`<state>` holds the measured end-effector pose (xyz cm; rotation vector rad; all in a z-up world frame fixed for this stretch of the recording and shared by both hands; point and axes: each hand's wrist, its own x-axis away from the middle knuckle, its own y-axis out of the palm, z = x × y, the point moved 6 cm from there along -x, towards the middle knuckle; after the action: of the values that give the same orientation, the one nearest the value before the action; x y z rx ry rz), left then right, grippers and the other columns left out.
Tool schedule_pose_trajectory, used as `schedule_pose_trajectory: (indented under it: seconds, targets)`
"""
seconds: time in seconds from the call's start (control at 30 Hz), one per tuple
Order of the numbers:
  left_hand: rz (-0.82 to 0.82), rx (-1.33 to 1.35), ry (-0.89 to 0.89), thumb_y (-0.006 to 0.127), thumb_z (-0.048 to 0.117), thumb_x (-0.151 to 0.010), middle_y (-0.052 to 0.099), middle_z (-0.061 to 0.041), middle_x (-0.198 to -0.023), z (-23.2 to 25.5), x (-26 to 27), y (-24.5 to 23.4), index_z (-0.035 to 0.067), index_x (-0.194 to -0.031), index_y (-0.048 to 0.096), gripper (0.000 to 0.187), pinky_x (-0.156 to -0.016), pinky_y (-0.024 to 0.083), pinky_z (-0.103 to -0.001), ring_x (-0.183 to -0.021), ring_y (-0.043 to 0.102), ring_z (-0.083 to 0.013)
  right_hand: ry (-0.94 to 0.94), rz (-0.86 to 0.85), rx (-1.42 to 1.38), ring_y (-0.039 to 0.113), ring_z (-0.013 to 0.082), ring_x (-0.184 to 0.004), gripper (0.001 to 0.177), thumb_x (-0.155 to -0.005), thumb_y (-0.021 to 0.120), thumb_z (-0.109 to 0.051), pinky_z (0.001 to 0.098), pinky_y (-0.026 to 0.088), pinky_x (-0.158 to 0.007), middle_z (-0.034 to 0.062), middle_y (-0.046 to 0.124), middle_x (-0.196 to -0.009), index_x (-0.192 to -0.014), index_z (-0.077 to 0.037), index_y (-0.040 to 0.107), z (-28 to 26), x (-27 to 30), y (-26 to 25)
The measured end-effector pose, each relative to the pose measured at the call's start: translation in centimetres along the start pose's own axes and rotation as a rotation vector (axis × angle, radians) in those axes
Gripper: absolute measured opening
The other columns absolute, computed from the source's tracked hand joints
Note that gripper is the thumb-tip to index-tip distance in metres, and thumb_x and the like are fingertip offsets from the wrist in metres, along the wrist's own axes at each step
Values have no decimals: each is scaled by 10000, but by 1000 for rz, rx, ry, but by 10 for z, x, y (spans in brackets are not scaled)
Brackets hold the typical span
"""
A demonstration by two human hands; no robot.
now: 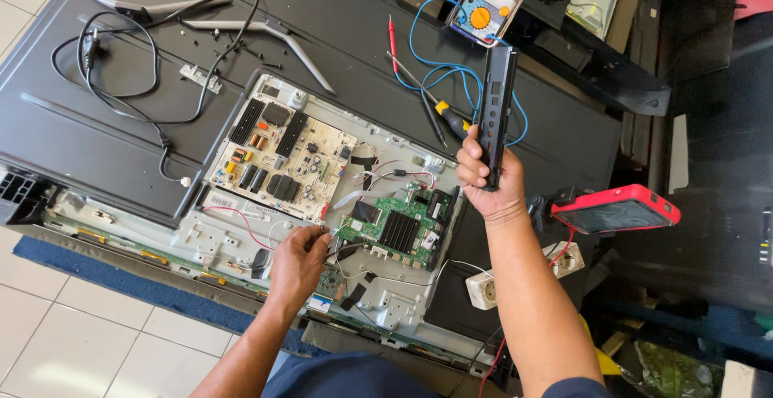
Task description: The person works on an open television chassis, using a screwdriver to remove screws from circuit boards and then disconnecting internal cables and plastic components by hand.
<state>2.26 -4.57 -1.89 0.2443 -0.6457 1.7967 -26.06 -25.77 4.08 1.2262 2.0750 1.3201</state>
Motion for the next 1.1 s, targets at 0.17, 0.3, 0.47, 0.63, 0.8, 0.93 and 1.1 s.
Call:
schedule_pose_trajectory:
  seconds: [0.17, 0.3, 0.47, 0.63, 0.8, 0.93, 1.1]
  targets:
    - [-18, -46, -1, 679, 287, -965, 736, -146, -1076, -16, -12, 8, 76, -1186, 766, 318, -895, 564, -445, -1043, 710, -332, -97, 446, 428, 553, 190, -568, 226, -966, 575, -141, 271, 461, -437, 139, 602, -827, -1150, -48, 669, -17, -14, -66]
    - [-30, -58, -25, 690, 313, -933, 756, -153, -1104, -1, 4, 0, 83, -1237, 722, 383, -969, 541, -501, -1126, 694, -367, -106, 714, 946, 722, 151, -750, 281, -910, 755, -121, 286, 595, -597, 61, 735, -965, -1186, -155, 719, -39, -24, -124]
    - [-119, 43, -170, 621, 165, -1012, 733, -86, -952, 3, 12, 1, 39, -1189, 665, 222, -729, 621, -275, -817, 689, -175, -117, 781, 1355, 675, 123, -937, 338, -918, 753, -174, 245, 503, -738, 53, 710, -1121, -1240, -102, 680, -51, -18, -92]
    - [-144, 30, -190, 570, 164, -1034, 730, -88, -927, -12, 7, 11, 40, -1211, 675, 240, -654, 587, -267, -749, 654, -163, -360, 581, 1831, 726, 174, -1029, 272, -929, 745, -103, 340, 518, -813, 68, 756, -1086, -1195, -104, 690, -23, 9, -31]
    - [-61, -141, -33, 659, 261, -943, 741, -128, -931, -23, -3, 18, 127, -1081, 760, 217, -866, 548, -462, -976, 727, -342, -49, 106, 1719, 720, 251, -883, 153, -902, 740, -41, 376, 581, -830, 111, 759, -938, -1030, -105, 797, 76, 36, 36]
    - [-91, -164, -35, 654, 268, -935, 731, -110, -904, -5, 11, 17, 149, -1054, 760, 198, -834, 552, -462, -944, 727, -324, 89, -41, 1713, 724, 259, -846, 158, -931, 658, -11, 380, 599, -837, 129, 746, -913, -1035, -55, 769, 125, 42, 23]
    - [-85, -71, -68, 610, 190, -980, 692, -109, -873, 7, 23, 13, 80, -1054, 748, 191, -768, 547, -380, -845, 689, -239, 41, -93, 1735, 717, 290, -852, 96, -843, 749, -102, 408, 579, -771, 89, 711, -841, -935, -128, 754, 152, 52, 32]
